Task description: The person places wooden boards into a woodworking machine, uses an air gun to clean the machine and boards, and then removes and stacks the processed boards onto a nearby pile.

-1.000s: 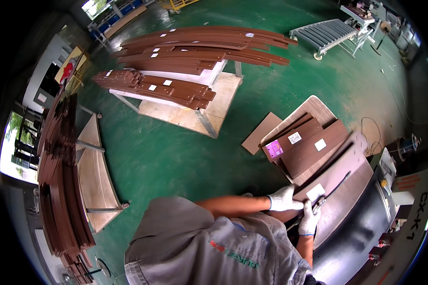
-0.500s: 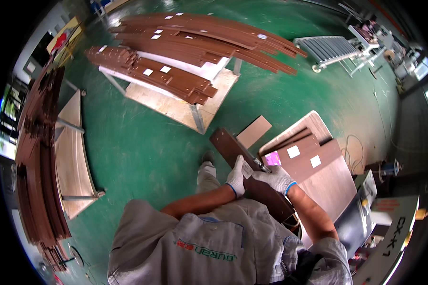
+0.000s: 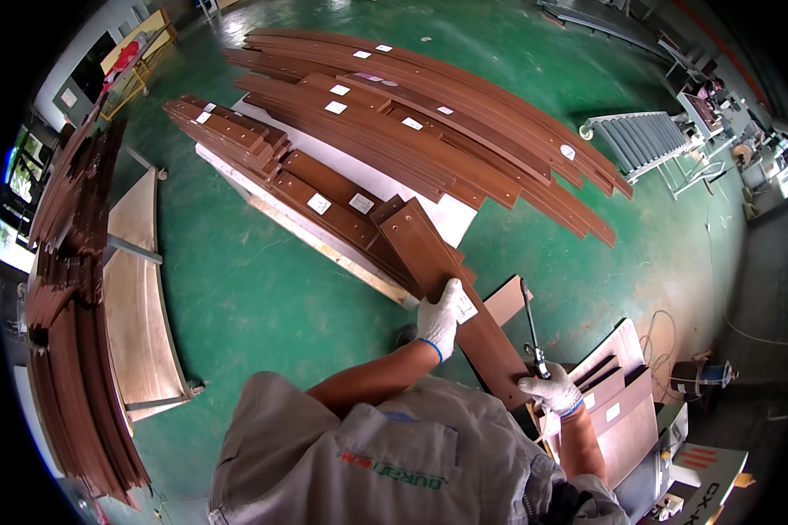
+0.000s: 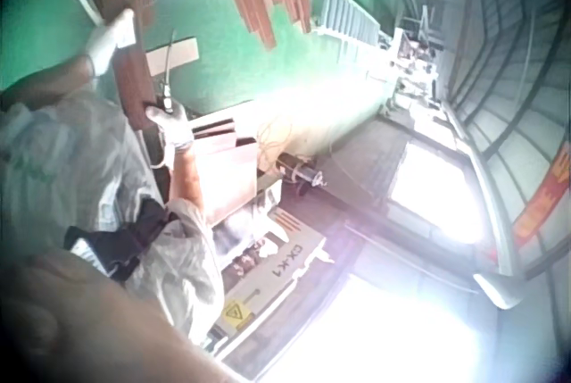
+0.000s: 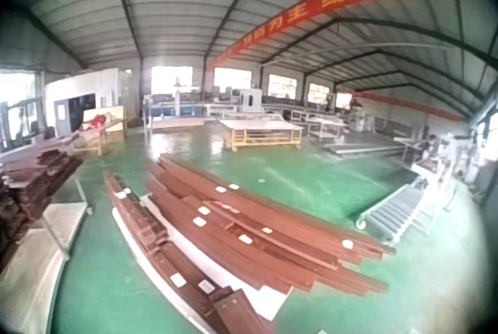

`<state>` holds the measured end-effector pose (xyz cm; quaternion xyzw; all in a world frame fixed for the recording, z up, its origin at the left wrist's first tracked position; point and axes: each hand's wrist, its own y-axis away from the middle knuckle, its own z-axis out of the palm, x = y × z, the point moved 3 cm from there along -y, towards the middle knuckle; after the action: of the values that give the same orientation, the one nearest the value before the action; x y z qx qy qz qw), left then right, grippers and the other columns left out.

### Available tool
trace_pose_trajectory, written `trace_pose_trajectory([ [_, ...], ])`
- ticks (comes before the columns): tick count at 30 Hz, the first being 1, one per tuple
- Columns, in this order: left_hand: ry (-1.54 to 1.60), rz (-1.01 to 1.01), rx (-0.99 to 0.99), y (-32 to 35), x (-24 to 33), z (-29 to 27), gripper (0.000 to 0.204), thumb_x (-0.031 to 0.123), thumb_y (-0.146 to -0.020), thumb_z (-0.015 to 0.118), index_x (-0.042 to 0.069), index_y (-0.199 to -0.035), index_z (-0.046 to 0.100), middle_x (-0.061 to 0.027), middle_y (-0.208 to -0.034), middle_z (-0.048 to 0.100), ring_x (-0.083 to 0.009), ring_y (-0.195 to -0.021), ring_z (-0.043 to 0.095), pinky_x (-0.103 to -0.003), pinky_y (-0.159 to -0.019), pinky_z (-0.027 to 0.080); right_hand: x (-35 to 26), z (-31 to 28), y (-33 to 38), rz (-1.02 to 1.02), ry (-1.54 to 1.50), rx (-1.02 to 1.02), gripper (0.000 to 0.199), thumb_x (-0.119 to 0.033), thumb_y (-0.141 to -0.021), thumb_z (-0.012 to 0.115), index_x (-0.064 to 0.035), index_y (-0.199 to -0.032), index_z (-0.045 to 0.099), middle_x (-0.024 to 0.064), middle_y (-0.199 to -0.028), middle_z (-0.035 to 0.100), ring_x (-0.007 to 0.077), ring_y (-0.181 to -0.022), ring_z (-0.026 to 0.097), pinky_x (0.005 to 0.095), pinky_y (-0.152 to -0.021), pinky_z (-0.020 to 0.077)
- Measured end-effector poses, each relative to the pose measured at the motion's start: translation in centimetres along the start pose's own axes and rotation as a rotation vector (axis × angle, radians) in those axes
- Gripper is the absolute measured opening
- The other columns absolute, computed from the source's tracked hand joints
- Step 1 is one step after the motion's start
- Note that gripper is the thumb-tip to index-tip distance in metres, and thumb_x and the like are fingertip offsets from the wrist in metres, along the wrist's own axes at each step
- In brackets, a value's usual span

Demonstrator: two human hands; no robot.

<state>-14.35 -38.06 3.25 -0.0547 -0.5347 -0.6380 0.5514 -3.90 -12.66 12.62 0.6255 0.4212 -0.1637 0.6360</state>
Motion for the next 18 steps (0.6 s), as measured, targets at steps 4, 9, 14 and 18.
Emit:
trace_pose_trajectory([
  [4, -0.162, 0.203, -0.105, -2.6, 0.1, 1.9, 0.072, 0.03, -0.087, 0.087, -0.009, -0.131, 0.045, -0.0156, -0.108, 0.069, -0.0214, -0.09, 0.071, -0.035, -0.081, 0.06, 1.0, -3.3, -2.9, -0.066, 0.268, 0.416, 0.035, -0.035, -0.097, 0.074, -0.0017, -0.102, 0.065, -0.0004, -0.076, 0.06, 0.0116, -0.067, 0.055, 0.0341, -0.06, 0.0477],
  [9, -0.726, 0.43, -0.329, -4.2, 0.5, 7.8, 0.074, 0.038, -0.076, 0.092, -0.006, -0.118, 0.051, -0.0209, -0.104, 0.073, -0.0324, -0.093, 0.073, -0.045, -0.082, 0.058, 0.7, -1.2, 2.8, -0.096, 0.093, 0.614, 0.031, -0.035, -0.104, 0.066, -0.0039, -0.103, 0.065, 0.0004, -0.071, 0.061, 0.0127, -0.066, 0.059, 0.0317, -0.064, 0.0506],
  [14, -1.172, 0.392, -0.624, -3.3, -5.3, 13.8, 0.07, 0.048, -0.07, 0.09, 0.003, -0.113, 0.059, -0.0205, -0.104, 0.075, -0.0393, -0.097, 0.074, -0.049, -0.087, 0.058, -4.7, 1.0, 7.0, 0.095, -0.196, 0.673, 0.033, -0.034, -0.106, 0.061, -0.0052, -0.09, 0.059, -0.0004, -0.064, 0.057, 0.0091, -0.05, 0.053, 0.0282, -0.046, 0.044],
  [18, -1.351, 0.364, -0.803, -1.8, -10.4, 14.5, 0.072, 0.048, -0.07, 0.089, 0.002, -0.117, 0.059, -0.0205, -0.108, 0.075, -0.038, -0.099, 0.074, -0.048, -0.088, 0.058, -2.6, -0.3, 9.5, 0.178, -0.36, 0.651, 0.033, -0.035, -0.106, 0.06, -0.0044, -0.092, 0.062, 0.0, -0.063, 0.056, 0.0092, -0.048, 0.052, 0.0272, -0.045, 0.0431],
])
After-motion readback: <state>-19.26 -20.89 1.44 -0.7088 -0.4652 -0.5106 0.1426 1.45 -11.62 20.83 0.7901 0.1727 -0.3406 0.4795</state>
